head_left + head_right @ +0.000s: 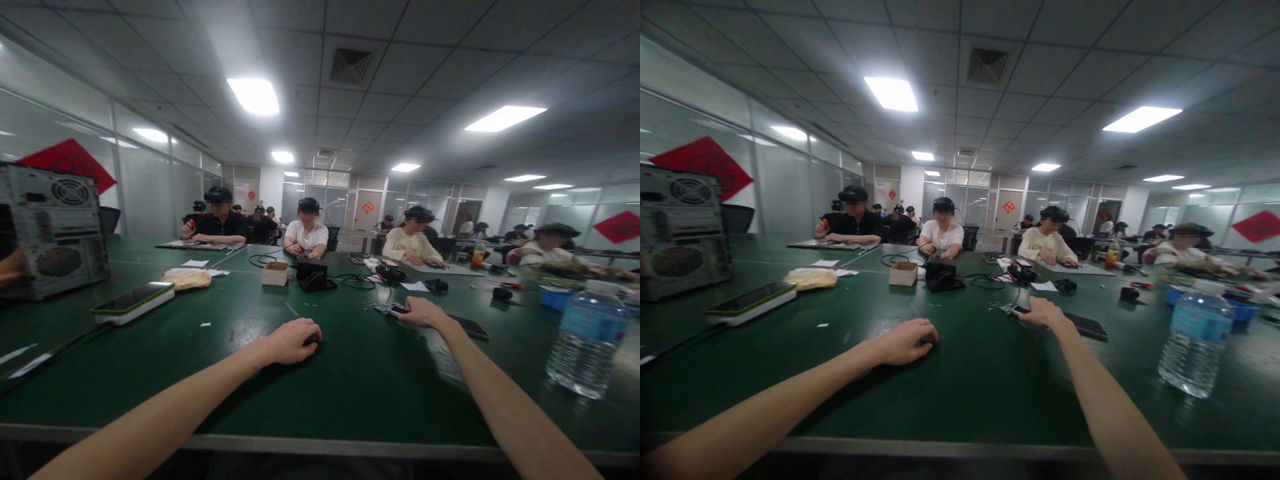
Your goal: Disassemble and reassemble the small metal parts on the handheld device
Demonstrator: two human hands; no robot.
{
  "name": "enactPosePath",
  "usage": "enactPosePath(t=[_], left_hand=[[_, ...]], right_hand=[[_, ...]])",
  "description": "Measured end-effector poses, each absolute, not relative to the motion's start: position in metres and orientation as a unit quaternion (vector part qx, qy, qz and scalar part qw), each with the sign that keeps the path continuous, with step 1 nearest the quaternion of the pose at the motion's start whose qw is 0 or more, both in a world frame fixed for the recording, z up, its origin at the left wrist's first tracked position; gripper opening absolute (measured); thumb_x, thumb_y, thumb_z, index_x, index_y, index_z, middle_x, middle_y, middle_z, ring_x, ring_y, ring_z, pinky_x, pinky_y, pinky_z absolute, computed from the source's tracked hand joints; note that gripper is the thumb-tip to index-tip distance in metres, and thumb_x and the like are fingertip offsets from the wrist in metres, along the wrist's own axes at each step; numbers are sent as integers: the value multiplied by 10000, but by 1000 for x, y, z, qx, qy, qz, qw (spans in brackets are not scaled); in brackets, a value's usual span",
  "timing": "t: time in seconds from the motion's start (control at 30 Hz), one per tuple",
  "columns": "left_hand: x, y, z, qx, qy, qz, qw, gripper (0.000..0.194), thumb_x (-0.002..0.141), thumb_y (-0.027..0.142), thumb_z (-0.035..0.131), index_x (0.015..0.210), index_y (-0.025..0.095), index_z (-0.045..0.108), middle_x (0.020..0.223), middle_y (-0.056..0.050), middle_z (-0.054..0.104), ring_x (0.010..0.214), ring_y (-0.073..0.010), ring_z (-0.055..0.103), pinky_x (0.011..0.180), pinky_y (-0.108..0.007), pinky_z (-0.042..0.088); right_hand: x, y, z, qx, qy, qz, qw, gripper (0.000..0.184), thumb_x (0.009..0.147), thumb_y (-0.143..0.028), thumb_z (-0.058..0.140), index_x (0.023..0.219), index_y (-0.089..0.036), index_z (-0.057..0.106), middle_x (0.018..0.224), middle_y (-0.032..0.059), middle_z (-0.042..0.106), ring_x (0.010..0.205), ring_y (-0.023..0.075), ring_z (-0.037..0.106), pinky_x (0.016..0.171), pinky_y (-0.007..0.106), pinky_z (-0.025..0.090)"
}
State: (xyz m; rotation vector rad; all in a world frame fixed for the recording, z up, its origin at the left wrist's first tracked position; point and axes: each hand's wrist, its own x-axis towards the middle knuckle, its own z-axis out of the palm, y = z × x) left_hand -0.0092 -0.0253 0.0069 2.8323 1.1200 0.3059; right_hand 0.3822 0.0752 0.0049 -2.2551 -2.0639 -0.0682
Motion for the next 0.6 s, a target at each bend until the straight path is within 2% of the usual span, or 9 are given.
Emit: enactPosePath(t=[0.23, 0.6], left_hand=[[-10, -19, 2, 928, 357, 104, 33, 172, 861, 231, 506, 1016, 216, 579, 1042, -42, 583, 942, -190, 566, 789, -281, 462], [-9, -21, 4, 929, 354, 105, 27, 168, 849, 213, 508, 1000, 215, 582, 1035, -40, 590, 953, -191, 566, 803, -281, 461]], right_hand=[[381, 73, 7, -735, -677, -20, 24, 393, 757, -530, 522, 927, -176, 549, 1057, 139, 612, 912, 297, 600, 673, 352, 450], [381, 74, 6, -732, -681, -22, 16, 541, 784, -637, 467, 994, -153, 584, 1085, 163, 606, 950, 311, 597, 714, 369, 460]])
